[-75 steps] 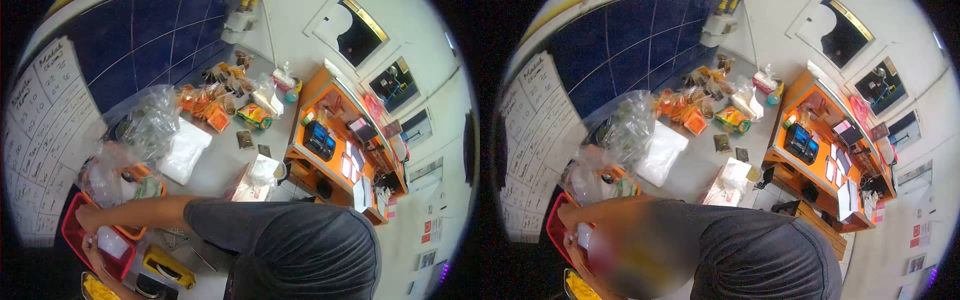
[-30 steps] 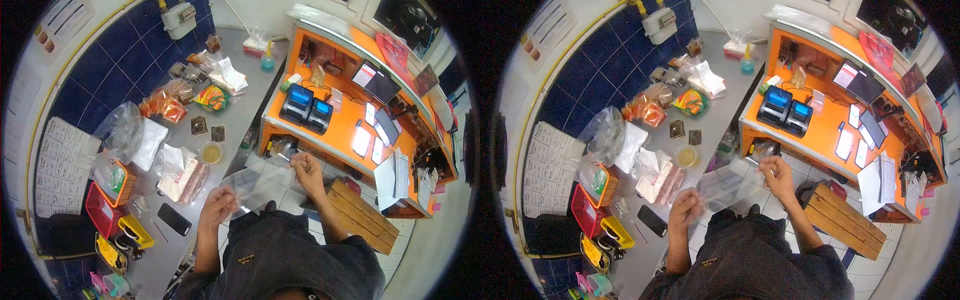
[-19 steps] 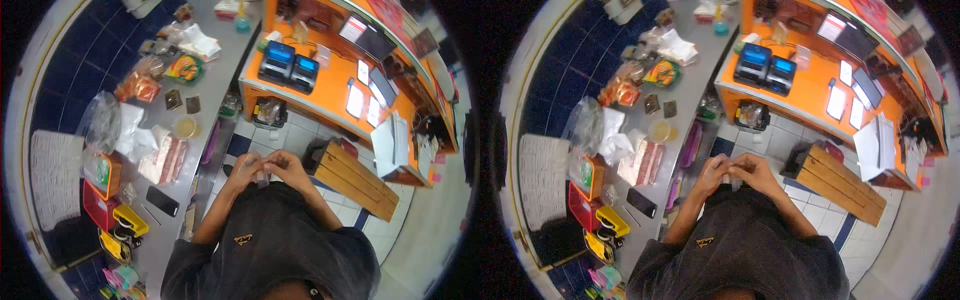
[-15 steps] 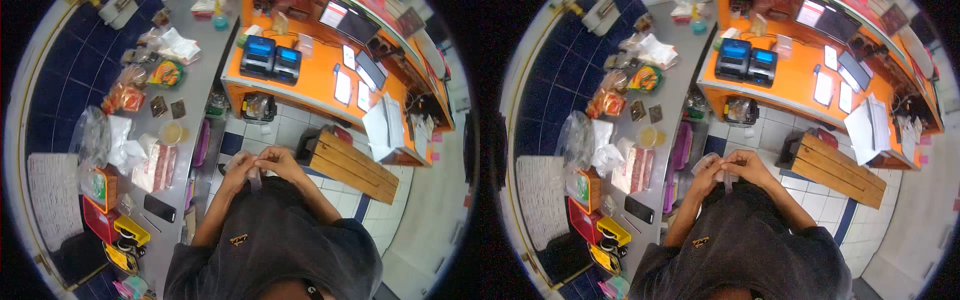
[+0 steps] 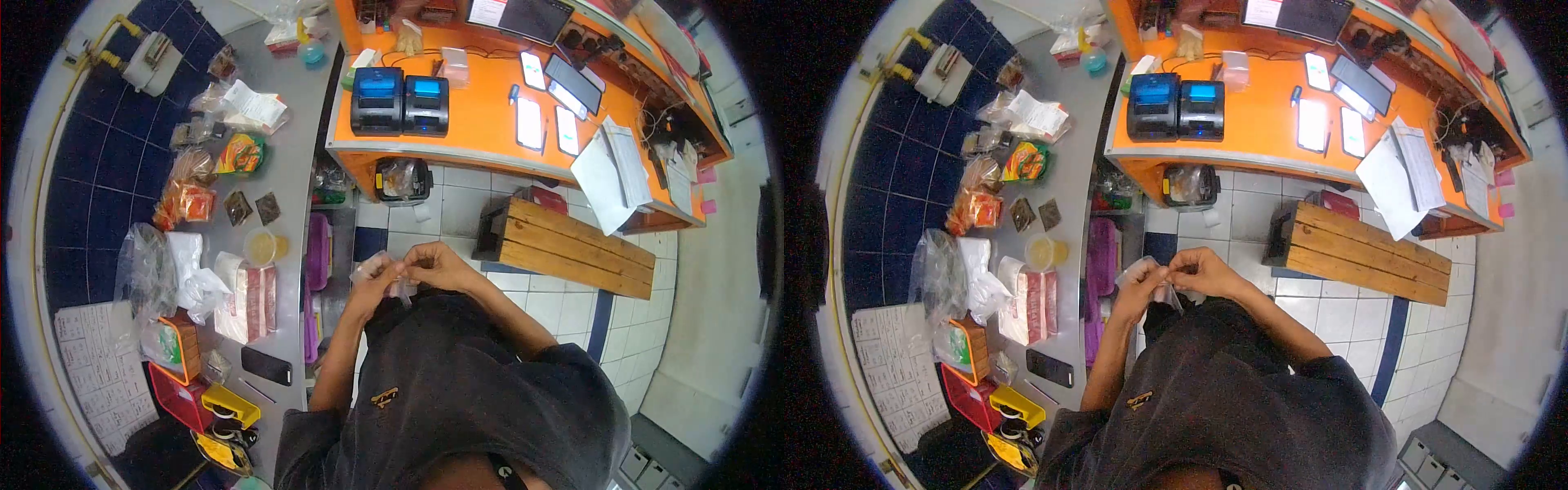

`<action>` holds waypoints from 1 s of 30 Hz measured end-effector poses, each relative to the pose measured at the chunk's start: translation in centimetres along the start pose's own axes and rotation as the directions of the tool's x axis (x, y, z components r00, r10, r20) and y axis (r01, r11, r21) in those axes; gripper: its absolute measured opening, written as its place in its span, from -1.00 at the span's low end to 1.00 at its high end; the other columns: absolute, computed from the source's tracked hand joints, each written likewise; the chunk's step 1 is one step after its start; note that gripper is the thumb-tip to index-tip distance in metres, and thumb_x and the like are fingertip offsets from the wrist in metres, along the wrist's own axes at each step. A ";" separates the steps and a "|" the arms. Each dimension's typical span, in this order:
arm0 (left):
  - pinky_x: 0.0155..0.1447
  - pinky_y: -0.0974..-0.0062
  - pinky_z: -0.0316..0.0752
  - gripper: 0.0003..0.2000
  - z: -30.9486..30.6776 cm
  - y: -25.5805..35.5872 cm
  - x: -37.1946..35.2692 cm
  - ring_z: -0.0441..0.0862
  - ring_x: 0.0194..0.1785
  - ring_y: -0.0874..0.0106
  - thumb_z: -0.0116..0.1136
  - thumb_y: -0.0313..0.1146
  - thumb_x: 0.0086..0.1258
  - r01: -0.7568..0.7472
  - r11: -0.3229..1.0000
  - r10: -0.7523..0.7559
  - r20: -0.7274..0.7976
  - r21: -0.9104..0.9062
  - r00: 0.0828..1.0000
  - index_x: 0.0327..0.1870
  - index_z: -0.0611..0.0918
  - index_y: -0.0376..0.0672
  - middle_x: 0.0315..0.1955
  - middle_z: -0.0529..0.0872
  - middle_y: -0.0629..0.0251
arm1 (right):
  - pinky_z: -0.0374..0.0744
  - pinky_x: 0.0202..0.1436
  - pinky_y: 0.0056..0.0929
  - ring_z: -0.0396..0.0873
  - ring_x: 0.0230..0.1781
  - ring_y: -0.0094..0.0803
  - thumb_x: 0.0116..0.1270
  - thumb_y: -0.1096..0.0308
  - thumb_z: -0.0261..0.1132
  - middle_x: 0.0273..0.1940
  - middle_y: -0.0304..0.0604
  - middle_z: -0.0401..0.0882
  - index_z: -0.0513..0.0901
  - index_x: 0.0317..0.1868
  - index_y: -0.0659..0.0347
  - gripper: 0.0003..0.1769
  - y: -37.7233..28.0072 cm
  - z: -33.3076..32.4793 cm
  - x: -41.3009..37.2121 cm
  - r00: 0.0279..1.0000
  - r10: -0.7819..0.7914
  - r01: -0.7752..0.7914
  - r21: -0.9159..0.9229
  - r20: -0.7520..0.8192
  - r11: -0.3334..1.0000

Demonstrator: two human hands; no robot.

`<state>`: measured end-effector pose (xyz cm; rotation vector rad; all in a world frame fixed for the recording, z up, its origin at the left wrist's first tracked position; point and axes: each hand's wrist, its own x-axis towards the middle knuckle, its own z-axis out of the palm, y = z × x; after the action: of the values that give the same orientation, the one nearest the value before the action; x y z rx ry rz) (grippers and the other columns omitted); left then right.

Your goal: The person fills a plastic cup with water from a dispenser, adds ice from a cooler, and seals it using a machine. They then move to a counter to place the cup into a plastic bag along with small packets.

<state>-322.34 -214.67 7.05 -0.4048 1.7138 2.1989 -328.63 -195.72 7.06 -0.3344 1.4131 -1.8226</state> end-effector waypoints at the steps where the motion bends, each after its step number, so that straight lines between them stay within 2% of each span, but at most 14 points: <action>1: -0.48 0.66 0.19 -0.70 -0.2 0.1 0.1 0.33 -0.51 0.73 0.28 -0.26 0.45 0.002 1.000 -0.002 0.007 0.003 1.000 -0.51 0.48 -0.06 -0.55 0.50 0.57 | 0.60 -0.22 -0.54 0.61 -0.33 -0.57 0.29 0.43 0.40 -0.31 -0.27 0.70 0.66 -0.24 0.31 -0.87 -0.9 0.1 -0.4 0.992 -0.012 -0.015 -0.219 -0.123 0.976; 2: -0.48 0.67 0.17 -0.70 -0.5 0.2 0.3 0.31 -0.51 0.74 0.27 -0.32 0.44 -0.044 0.993 0.044 0.000 0.112 0.999 -0.52 0.46 -0.08 -0.55 0.48 0.57 | 0.60 -0.22 -0.52 0.61 -0.34 -0.56 0.25 0.44 0.39 -0.32 -0.26 0.69 0.64 -0.28 0.32 -0.87 -1.4 0.0 -0.6 0.970 -0.051 -0.056 -0.424 -0.237 0.904; 6: -0.45 0.63 0.18 -0.72 -1.0 -0.8 1.2 0.27 -0.47 0.74 0.21 -0.47 0.41 -0.138 0.913 0.175 -0.065 0.383 0.982 -0.54 0.42 -0.14 -0.55 0.43 0.62 | 0.56 -0.25 -0.58 0.60 -0.34 -0.61 0.18 0.47 0.37 -0.35 -0.29 0.67 0.60 -0.27 0.29 -0.87 -1.5 -1.1 -0.7 0.891 -0.153 -0.179 -0.640 -0.427 0.747; 8: -0.44 0.59 0.21 -0.73 0.3 0.1 1.3 0.28 -0.47 0.72 0.20 -0.48 0.39 -0.235 0.893 0.258 -0.008 0.383 0.966 -0.54 0.42 -0.17 -0.57 0.42 0.57 | 0.57 -0.30 -0.51 0.59 -0.40 -0.60 0.17 0.46 0.38 -0.46 -0.28 0.62 0.57 -0.20 0.29 -0.79 -0.4 -1.3 -0.5 0.915 -0.309 0.149 -0.494 -0.260 0.856; 12: -0.42 0.46 0.29 -0.75 0.4 -0.8 2.2 0.32 -0.50 0.61 0.20 -0.52 0.29 -0.347 0.794 0.378 0.041 0.498 0.925 -0.55 0.37 -0.25 -0.64 0.39 0.36 | 0.59 -0.28 -0.46 0.62 -0.41 -0.52 0.14 0.45 0.40 -0.46 -0.20 0.62 0.52 -0.11 0.28 -0.69 0.0 -1.6 0.2 0.961 -0.229 0.194 -0.208 -0.158 0.959; 14: -0.42 0.44 0.29 -0.77 -0.1 -0.4 2.3 0.34 -0.52 0.55 0.19 -0.52 0.23 -0.307 0.785 0.345 0.033 0.537 0.938 -0.54 0.36 -0.26 -0.65 0.37 0.28 | 0.61 -0.23 -0.35 0.67 -0.38 -0.34 0.14 0.45 0.40 -0.37 -0.10 0.65 0.50 -0.07 0.27 -0.64 -1.4 -2.3 -0.2 0.971 -0.183 0.027 -0.695 -0.151 0.719; 17: -0.43 0.42 0.29 -0.78 1.2 1.2 1.5 0.35 -0.56 0.46 0.19 -0.52 0.14 -0.248 0.712 0.329 0.000 0.657 0.944 -0.55 0.35 -0.26 -0.66 0.35 0.20 | 0.62 -0.23 -0.23 0.68 -0.35 -0.14 0.17 0.43 0.37 -0.30 0.00 0.67 0.50 -0.02 0.24 -0.64 -3.1 -0.8 -0.9 0.943 -0.175 -0.151 -0.831 -0.283 0.535; 18: -0.44 0.41 0.28 -0.78 1.6 1.8 1.3 0.35 -0.57 0.42 0.18 -0.51 0.10 -0.233 0.636 0.356 -0.011 0.736 0.935 -0.56 0.34 -0.26 -0.68 0.35 0.19 | 0.62 -0.23 -0.23 0.68 -0.35 -0.14 0.17 0.43 0.37 -0.30 0.00 0.67 0.50 -0.02 0.24 -0.64 -2.8 -0.5 -0.7 0.947 -0.166 -0.147 -0.831 -0.275 0.537; 20: -0.45 0.45 0.23 -0.76 1.4 0.7 1.8 0.29 -0.53 0.53 0.18 -0.52 0.13 -0.263 0.675 0.346 0.020 0.689 0.938 -0.57 0.32 -0.23 -0.66 0.31 0.32 | 0.59 -0.27 -0.12 0.66 -0.39 -0.05 0.20 0.41 0.32 -0.36 0.01 0.66 0.52 0.00 0.21 -0.66 -2.5 -0.1 -0.5 0.816 -0.575 0.223 -0.885 -0.061 0.409; 22: -0.45 0.50 0.17 -0.74 1.0 0.1 1.8 0.23 -0.49 0.64 0.18 -0.53 0.17 -0.293 0.709 0.342 0.051 0.641 0.938 -0.57 0.31 -0.20 -0.65 0.27 0.44 | 0.59 -0.18 -0.08 0.65 -0.29 0.04 0.20 0.41 0.29 -0.34 0.07 0.66 0.52 -0.01 0.23 -0.67 -2.6 0.3 -0.7 0.873 -0.485 0.205 -0.863 -0.052 0.462; 24: -0.44 0.39 0.28 -0.75 0.7 0.4 2.1 0.34 -0.57 0.47 0.22 -0.45 0.08 -0.217 0.713 0.296 -0.006 0.666 0.955 -0.57 0.34 -0.27 -0.68 0.39 0.20 | 0.58 -0.09 -0.03 0.64 -0.18 0.13 0.20 0.41 0.26 -0.32 0.12 0.66 0.52 -0.03 0.25 -0.69 -2.9 -0.2 -0.6 0.914 -0.404 0.182 -0.847 -0.042 0.499; 27: -0.44 0.41 0.29 -0.75 0.7 1.8 1.5 0.36 -0.55 0.55 0.21 -0.44 0.12 -0.250 0.727 0.290 0.045 0.640 0.956 -0.57 0.35 -0.28 -0.69 0.42 0.25 | 0.59 -0.18 -0.08 0.65 -0.29 0.08 0.21 0.40 0.30 -0.36 0.11 0.65 0.55 -0.09 0.27 -0.73 -2.6 -0.7 -0.9 0.940 -0.336 0.243 -0.803 0.056 0.545; 29: -0.44 0.46 0.29 -0.75 0.3 1.2 1.7 0.36 -0.54 0.59 0.21 -0.45 0.14 -0.236 0.743 0.293 0.012 0.626 0.956 -0.58 0.36 -0.27 -0.70 0.41 0.30 | 0.52 -0.40 -0.26 0.54 -0.56 -0.17 0.19 0.38 0.37 -0.45 -0.02 0.61 0.55 -0.22 0.28 -0.78 -2.7 -0.4 -1.3 0.978 -0.200 0.119 -0.648 -0.052 0.753; 30: -0.44 0.50 0.29 -0.76 0.1 0.8 1.9 0.36 -0.53 0.62 0.20 -0.46 0.16 -0.225 0.759 0.295 -0.015 0.611 0.955 -0.58 0.37 -0.26 -0.71 0.40 0.35 | 0.52 -0.40 -0.26 0.54 -0.56 -0.17 0.19 0.38 0.37 -0.45 -0.02 0.61 0.55 -0.22 0.28 -0.78 -2.7 -0.5 -1.4 0.979 -0.199 0.122 -0.647 -0.047 0.753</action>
<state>-324.43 -214.64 7.03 -0.1231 2.5361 1.6523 -329.19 -194.17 9.64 -0.7288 2.1364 -1.4375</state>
